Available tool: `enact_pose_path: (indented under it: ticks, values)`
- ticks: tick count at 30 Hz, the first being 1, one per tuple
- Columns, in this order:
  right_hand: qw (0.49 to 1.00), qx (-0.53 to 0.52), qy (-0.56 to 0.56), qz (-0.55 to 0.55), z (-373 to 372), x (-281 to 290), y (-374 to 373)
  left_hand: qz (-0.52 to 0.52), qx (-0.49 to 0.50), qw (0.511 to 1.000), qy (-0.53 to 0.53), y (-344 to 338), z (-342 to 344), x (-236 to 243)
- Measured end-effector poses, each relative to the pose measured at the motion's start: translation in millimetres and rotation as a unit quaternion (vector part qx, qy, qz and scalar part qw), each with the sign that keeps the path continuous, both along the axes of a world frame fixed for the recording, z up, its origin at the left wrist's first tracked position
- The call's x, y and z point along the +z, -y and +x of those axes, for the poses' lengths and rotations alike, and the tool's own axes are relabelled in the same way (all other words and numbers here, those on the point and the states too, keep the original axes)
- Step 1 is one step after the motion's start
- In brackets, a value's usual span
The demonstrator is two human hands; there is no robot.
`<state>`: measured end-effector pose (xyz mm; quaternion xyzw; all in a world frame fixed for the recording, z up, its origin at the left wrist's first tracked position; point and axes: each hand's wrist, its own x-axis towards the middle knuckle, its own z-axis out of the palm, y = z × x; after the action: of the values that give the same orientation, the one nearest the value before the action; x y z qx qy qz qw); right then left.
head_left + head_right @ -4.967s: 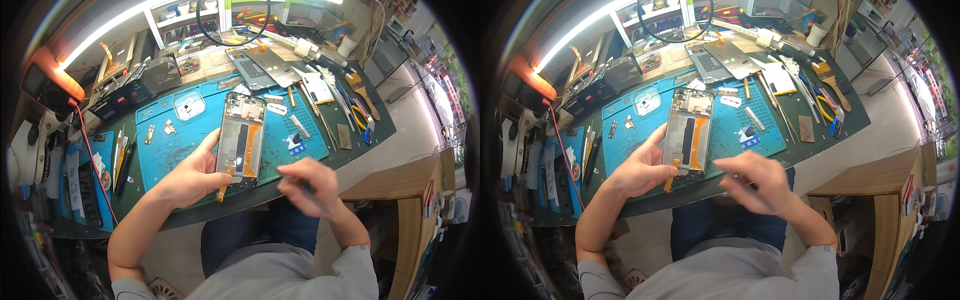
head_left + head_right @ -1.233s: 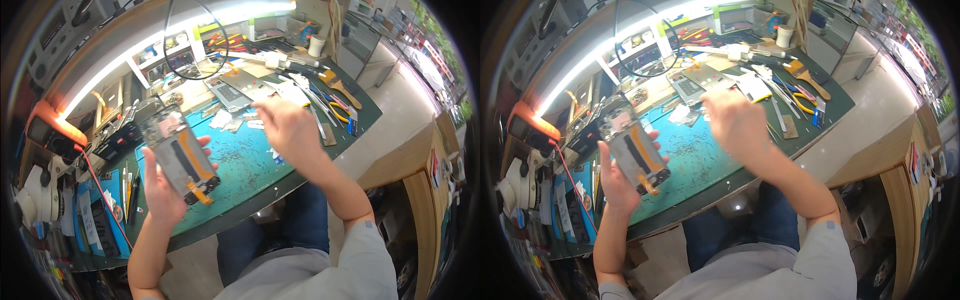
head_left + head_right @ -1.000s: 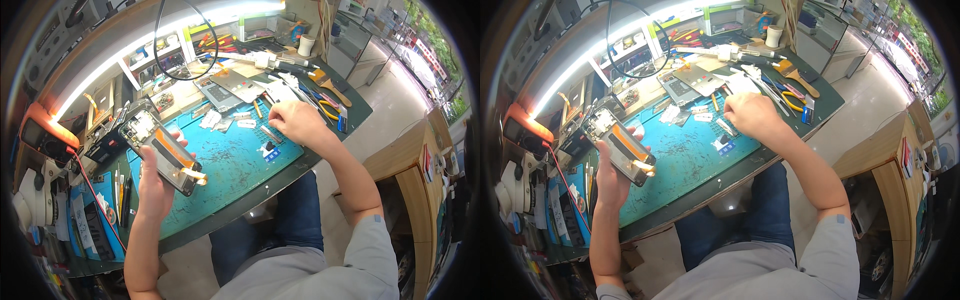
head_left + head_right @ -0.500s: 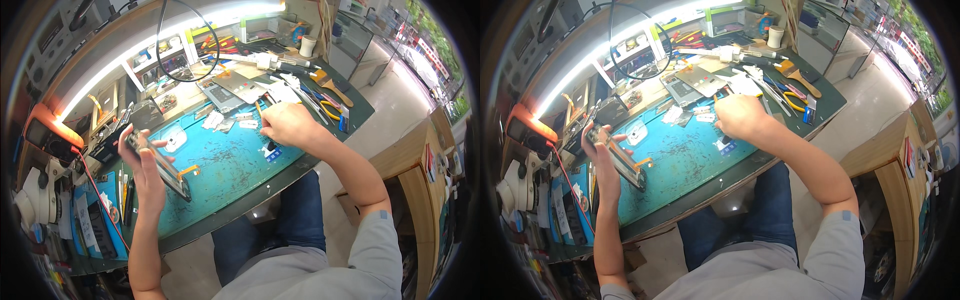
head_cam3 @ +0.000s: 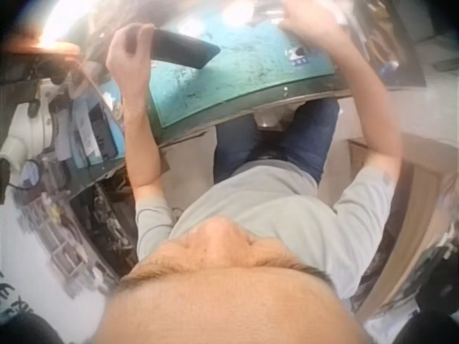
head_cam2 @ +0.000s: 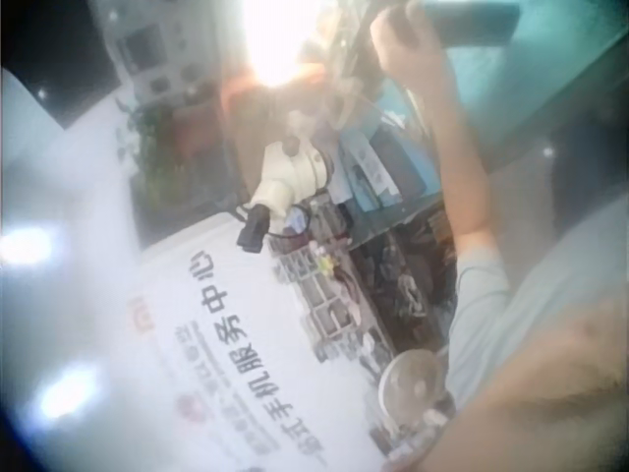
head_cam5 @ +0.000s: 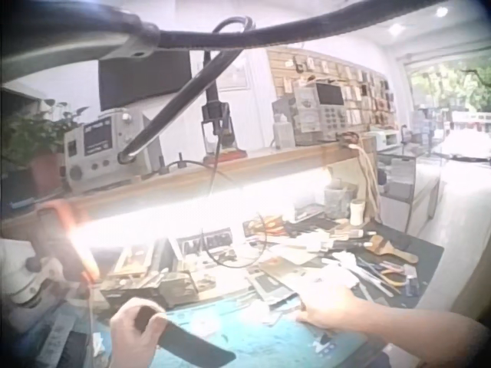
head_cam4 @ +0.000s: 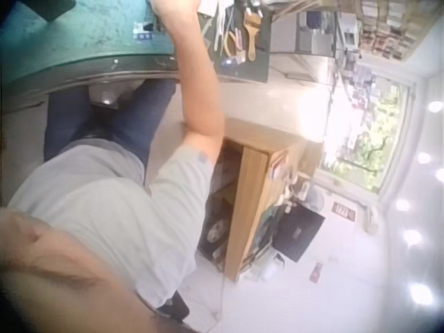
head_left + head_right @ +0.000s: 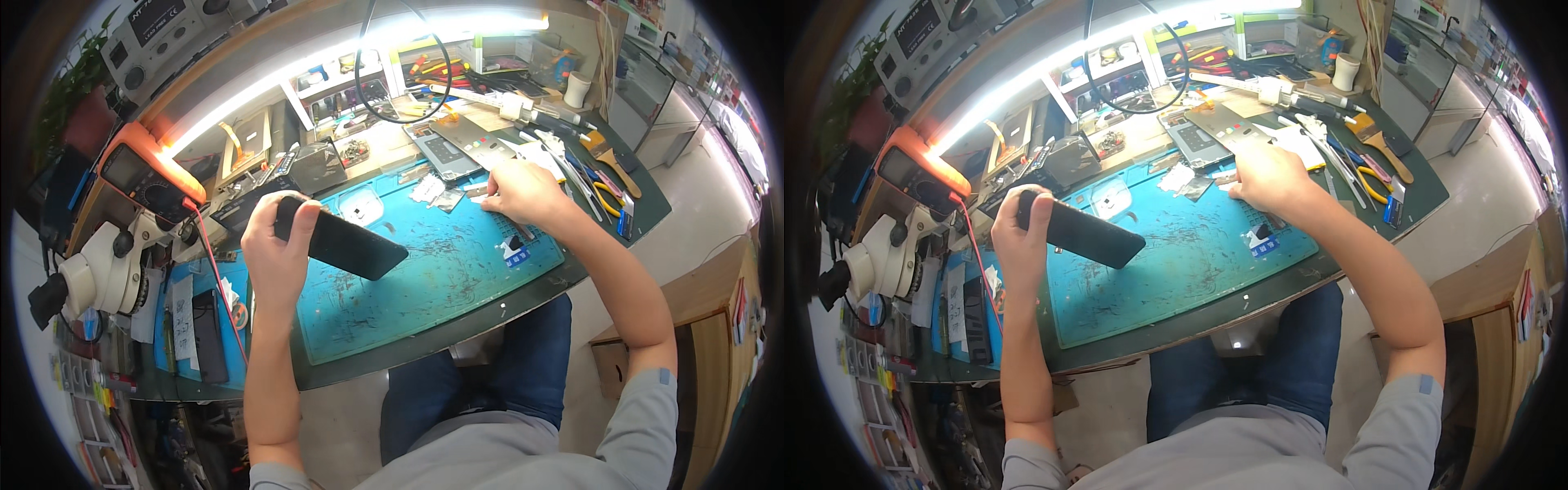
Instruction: The person tests a smartphone by swiping the screen, then disassembles it by removing the back cover and battery. They use a metal spudger to pry and disconnect internal components, then place the back cover aside.
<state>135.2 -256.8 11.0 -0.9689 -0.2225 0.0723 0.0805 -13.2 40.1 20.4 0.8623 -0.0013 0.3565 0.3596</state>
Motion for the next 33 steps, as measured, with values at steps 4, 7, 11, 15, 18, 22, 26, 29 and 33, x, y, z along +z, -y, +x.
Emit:
enact_pose_path:
  ticks: [4, 7, 11, 15, 18, 22, 26, 29, 33]
  values:
    - [1.0, 0.004, 0.011, -0.027, 6, 2, -1, -0.116, -0.113, 0.977, -0.137, -21, -4, 10]
    - [0.999, 0.009, -0.019, -0.033, 10, 9, -2, -0.169, -0.134, 0.963, -0.16, -20, -5, 10]
    - [1.0, 0.026, -0.002, 0.004, 13, 1, 0, -0.209, -0.125, 0.958, -0.154, -19, -1, -4]
    - [1.0, -0.004, -0.002, 0.007, 18, 3, 2, -0.217, -0.133, 0.952, -0.171, -11, 0, -7]
    - [1.0, 0.003, 0.004, -0.011, 19, 4, 3, -0.212, -0.14, 0.952, -0.17, -9, 0, -9]
    - [0.998, 0.001, 0.059, 0.027, 27, -2, 10, -0.22, -0.154, 0.95, -0.16, 0, -2, -3]
    - [0.998, 0.029, 0.06, 0.016, 18, 3, 11, -0.21, -0.144, 0.954, -0.159, 1, -4, -1]
    - [0.999, 0.042, 0.014, 0.018, 6, 4, 6, -0.21, -0.141, 0.955, -0.156, 2, -5, 0]
    - [0.999, 0.05, 0.006, 0.017, 19, -5, 11, -0.237, -0.156, 0.948, -0.144, 7, -6, 2]
